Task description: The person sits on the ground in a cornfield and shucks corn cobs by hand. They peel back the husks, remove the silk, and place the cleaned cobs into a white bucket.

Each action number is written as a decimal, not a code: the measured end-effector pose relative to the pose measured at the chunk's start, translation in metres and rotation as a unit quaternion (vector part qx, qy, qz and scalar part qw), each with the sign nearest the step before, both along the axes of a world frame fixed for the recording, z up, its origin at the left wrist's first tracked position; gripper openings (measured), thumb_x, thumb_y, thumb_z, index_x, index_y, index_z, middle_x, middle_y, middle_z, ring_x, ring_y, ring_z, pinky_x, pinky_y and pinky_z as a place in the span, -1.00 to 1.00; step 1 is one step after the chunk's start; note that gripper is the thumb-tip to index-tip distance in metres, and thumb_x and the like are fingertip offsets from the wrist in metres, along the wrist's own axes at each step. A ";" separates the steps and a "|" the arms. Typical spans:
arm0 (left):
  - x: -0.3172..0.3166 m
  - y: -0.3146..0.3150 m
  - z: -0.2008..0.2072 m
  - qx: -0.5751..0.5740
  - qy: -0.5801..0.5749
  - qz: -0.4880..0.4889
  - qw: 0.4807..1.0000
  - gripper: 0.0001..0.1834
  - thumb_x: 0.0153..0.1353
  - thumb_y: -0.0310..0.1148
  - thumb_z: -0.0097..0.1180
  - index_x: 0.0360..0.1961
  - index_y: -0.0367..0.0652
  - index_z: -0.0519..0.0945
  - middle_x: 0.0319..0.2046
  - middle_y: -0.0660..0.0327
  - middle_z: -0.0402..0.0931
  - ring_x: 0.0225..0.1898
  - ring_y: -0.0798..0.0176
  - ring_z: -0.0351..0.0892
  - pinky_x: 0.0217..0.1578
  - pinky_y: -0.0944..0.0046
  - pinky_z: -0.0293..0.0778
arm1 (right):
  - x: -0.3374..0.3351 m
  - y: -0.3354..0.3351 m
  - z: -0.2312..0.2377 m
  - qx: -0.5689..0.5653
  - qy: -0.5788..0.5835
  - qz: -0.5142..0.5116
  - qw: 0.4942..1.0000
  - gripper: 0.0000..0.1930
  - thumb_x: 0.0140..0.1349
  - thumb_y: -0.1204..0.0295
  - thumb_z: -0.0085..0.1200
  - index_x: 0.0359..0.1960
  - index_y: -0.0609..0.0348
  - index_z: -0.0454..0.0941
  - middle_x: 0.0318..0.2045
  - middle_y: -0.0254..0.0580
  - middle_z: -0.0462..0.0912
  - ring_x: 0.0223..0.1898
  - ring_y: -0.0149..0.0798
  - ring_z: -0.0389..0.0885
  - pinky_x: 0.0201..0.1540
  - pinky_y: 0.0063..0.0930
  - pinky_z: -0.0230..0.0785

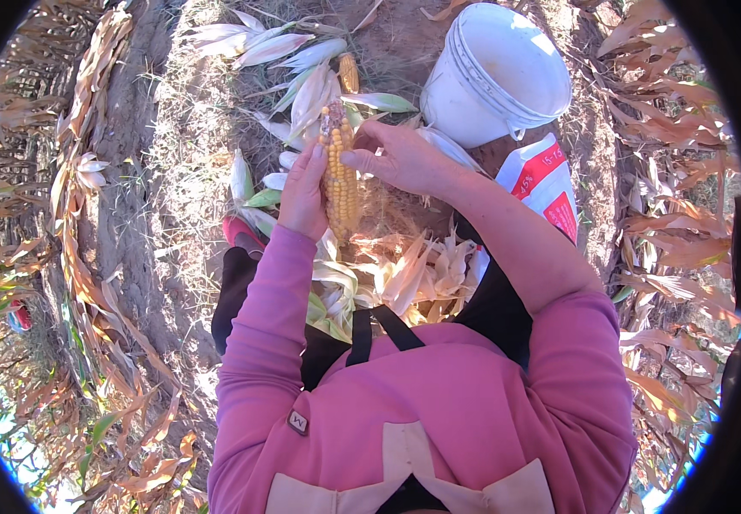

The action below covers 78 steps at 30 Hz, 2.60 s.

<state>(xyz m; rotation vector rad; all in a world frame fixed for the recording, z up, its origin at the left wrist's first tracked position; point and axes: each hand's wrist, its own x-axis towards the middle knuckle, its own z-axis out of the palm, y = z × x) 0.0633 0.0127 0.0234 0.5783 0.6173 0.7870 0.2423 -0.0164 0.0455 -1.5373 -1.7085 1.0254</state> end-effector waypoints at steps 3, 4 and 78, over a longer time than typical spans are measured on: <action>0.004 -0.008 -0.003 0.010 0.042 -0.018 0.999 -0.60 0.41 -0.32 -0.16 0.22 -0.20 0.29 0.05 0.16 0.45 0.00 0.32 0.51 -0.01 0.27 0.48 | 0.004 -0.001 0.012 -0.043 -0.016 -0.001 0.999 -0.47 0.22 -0.05 0.06 -0.19 0.27 0.46 -0.54 -0.18 0.51 -0.49 -0.28 0.49 -0.39 -0.34 0.37; 0.003 -0.009 -0.002 0.001 0.037 -0.020 0.999 -0.60 0.40 -0.34 -0.14 0.21 -0.21 0.31 0.05 0.17 0.45 0.00 0.34 0.51 -0.01 0.30 0.49 | 0.003 -0.001 0.016 -0.050 0.015 -0.006 0.999 -0.43 0.22 -0.06 0.05 -0.26 0.37 0.50 -0.53 -0.03 0.58 -0.48 -0.21 0.57 -0.35 -0.32 0.40; -0.017 0.017 0.000 0.039 -0.001 0.146 0.989 -0.66 0.39 -0.32 -0.11 0.10 -0.25 0.28 0.01 0.05 0.44 0.07 0.19 0.43 0.16 0.16 0.31 | 0.000 -0.008 0.004 -0.154 0.083 0.079 0.981 -0.32 0.25 0.11 0.07 0.27 0.25 0.15 0.10 0.09 0.45 0.08 -0.16 0.47 0.11 -0.34 0.31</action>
